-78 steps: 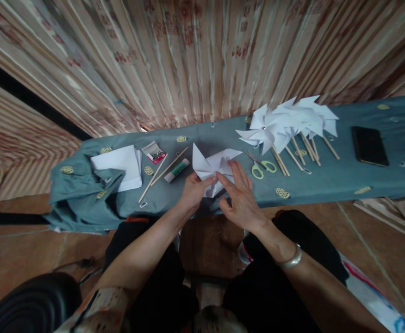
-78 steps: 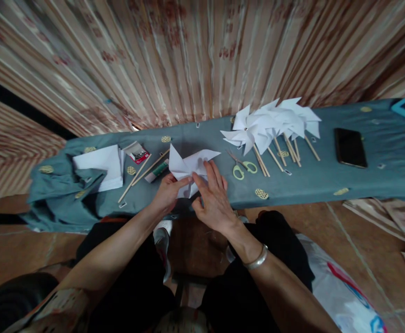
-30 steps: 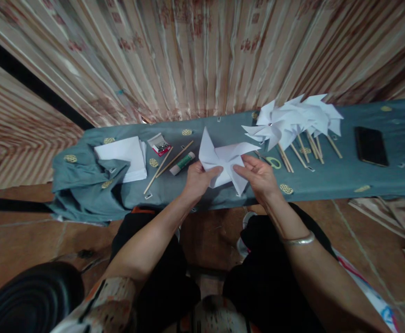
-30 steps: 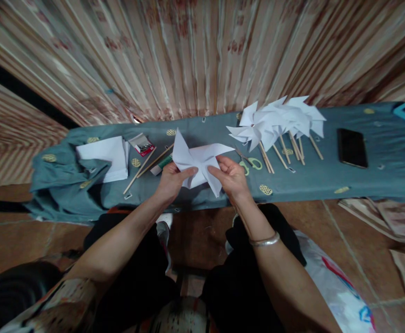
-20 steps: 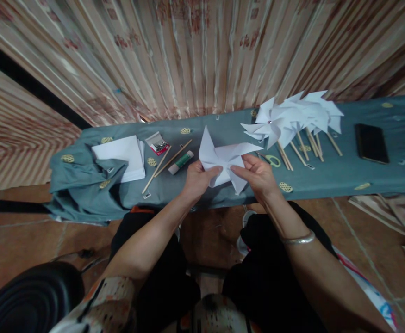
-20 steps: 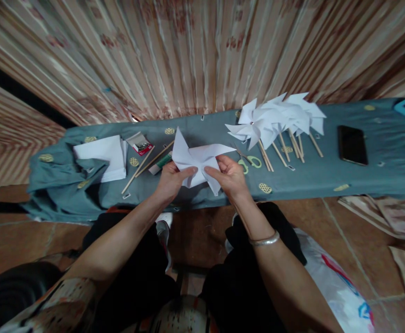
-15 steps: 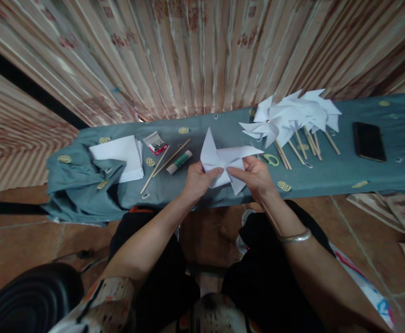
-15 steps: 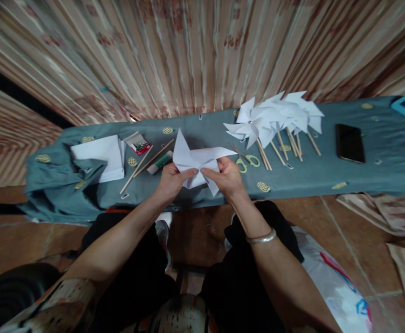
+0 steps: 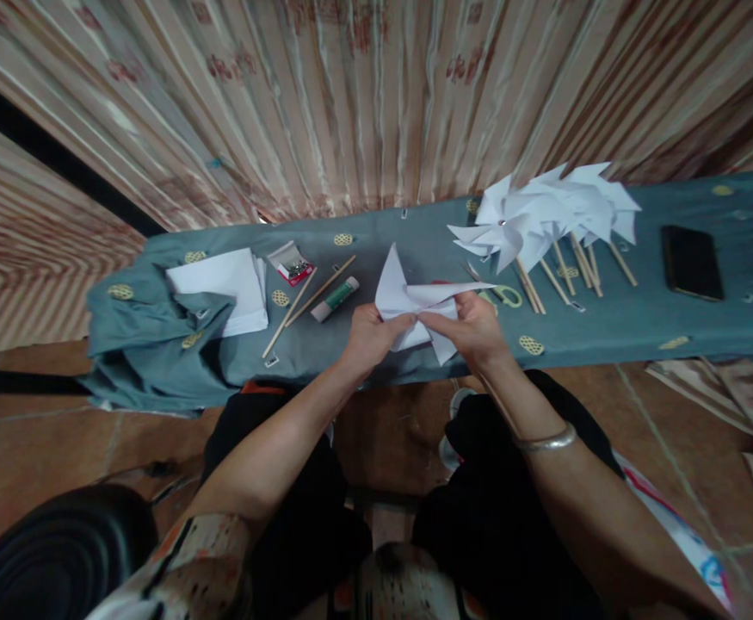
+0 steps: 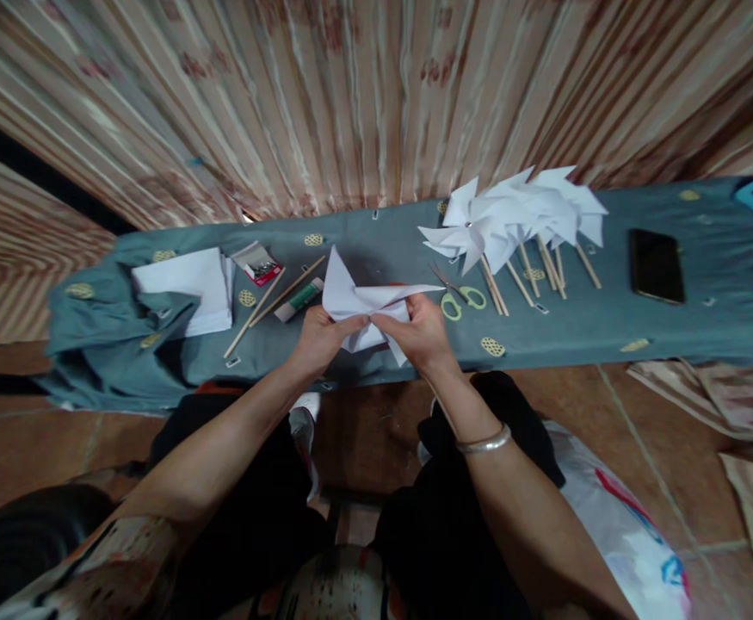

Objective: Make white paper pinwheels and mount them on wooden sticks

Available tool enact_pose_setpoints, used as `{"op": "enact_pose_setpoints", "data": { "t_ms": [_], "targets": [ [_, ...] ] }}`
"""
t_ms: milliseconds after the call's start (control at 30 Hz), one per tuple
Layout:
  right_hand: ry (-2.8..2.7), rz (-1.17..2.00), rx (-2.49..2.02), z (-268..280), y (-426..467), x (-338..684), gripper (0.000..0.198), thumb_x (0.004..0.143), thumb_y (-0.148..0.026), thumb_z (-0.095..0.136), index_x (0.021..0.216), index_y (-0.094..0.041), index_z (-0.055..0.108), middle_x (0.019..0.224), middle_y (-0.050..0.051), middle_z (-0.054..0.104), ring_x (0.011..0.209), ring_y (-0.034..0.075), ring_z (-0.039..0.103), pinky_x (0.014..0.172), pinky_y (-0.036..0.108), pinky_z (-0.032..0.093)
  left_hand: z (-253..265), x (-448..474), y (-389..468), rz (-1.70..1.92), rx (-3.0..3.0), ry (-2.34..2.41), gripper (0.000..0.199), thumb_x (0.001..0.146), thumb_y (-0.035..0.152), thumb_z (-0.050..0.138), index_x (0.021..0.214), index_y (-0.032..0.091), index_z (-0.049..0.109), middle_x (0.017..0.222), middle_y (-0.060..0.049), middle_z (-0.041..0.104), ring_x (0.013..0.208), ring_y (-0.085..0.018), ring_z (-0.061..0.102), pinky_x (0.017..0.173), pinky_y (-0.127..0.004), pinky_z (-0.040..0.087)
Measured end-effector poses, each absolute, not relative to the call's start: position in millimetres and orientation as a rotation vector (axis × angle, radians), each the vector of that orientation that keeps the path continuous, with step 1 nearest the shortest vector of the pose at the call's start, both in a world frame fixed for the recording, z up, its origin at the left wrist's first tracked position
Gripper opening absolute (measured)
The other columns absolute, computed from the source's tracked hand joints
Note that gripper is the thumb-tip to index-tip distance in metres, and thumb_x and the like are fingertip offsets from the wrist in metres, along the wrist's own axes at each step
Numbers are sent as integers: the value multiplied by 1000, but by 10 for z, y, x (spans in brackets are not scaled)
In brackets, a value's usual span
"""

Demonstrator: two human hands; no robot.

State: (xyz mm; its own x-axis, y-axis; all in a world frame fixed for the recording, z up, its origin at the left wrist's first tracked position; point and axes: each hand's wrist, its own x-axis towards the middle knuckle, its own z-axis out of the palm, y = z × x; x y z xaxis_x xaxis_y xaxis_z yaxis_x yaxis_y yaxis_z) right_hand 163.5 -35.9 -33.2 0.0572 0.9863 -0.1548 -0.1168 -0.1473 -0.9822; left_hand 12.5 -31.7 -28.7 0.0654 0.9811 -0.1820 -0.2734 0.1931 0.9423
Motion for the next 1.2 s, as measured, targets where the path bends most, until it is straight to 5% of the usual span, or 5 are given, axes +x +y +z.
{"op": "enact_pose_setpoints", "data": {
  "t_ms": [300, 567, 1067, 1200],
  "targets": [
    [-1111, 1219, -1361, -298, -380, 1593, 40, 58, -37, 79, 91, -17, 67, 84, 5, 75, 72, 22, 69, 66, 35, 57, -303, 104, -331, 1134, 916, 1072, 20, 55, 22, 80, 70, 12, 73, 67, -1, 72, 59, -13, 61, 60, -25, 49],
    [-1090, 1270, -1344, -246, -396, 1590, 31, 58, -34, 78, 84, -18, 69, 82, 6, 76, 73, 23, 69, 68, 37, 56, -288, 90, -328, 1089, 945, 1079, 17, 59, 24, 79, 70, 12, 73, 68, -2, 72, 60, -14, 62, 62, -26, 50],
    [-1036, 1264, -1318, -256, -372, 1509, 45, 53, -39, 83, 89, -19, 65, 82, 5, 76, 72, 23, 69, 68, 37, 56, -296, 55, -291, 1116, 865, 1104, 12, 58, 20, 77, 65, 12, 71, 61, 0, 69, 54, -12, 57, 56, -24, 45],
    [-1043, 1245, -1243, -148, -385, 1493, 44, 61, -47, 81, 93, -22, 65, 80, 3, 75, 70, 21, 69, 67, 35, 56, -269, 9, -283, 1143, 829, 1116, 13, 58, 21, 77, 66, 12, 72, 64, -1, 70, 57, -13, 59, 59, -25, 47]
  ]
}}
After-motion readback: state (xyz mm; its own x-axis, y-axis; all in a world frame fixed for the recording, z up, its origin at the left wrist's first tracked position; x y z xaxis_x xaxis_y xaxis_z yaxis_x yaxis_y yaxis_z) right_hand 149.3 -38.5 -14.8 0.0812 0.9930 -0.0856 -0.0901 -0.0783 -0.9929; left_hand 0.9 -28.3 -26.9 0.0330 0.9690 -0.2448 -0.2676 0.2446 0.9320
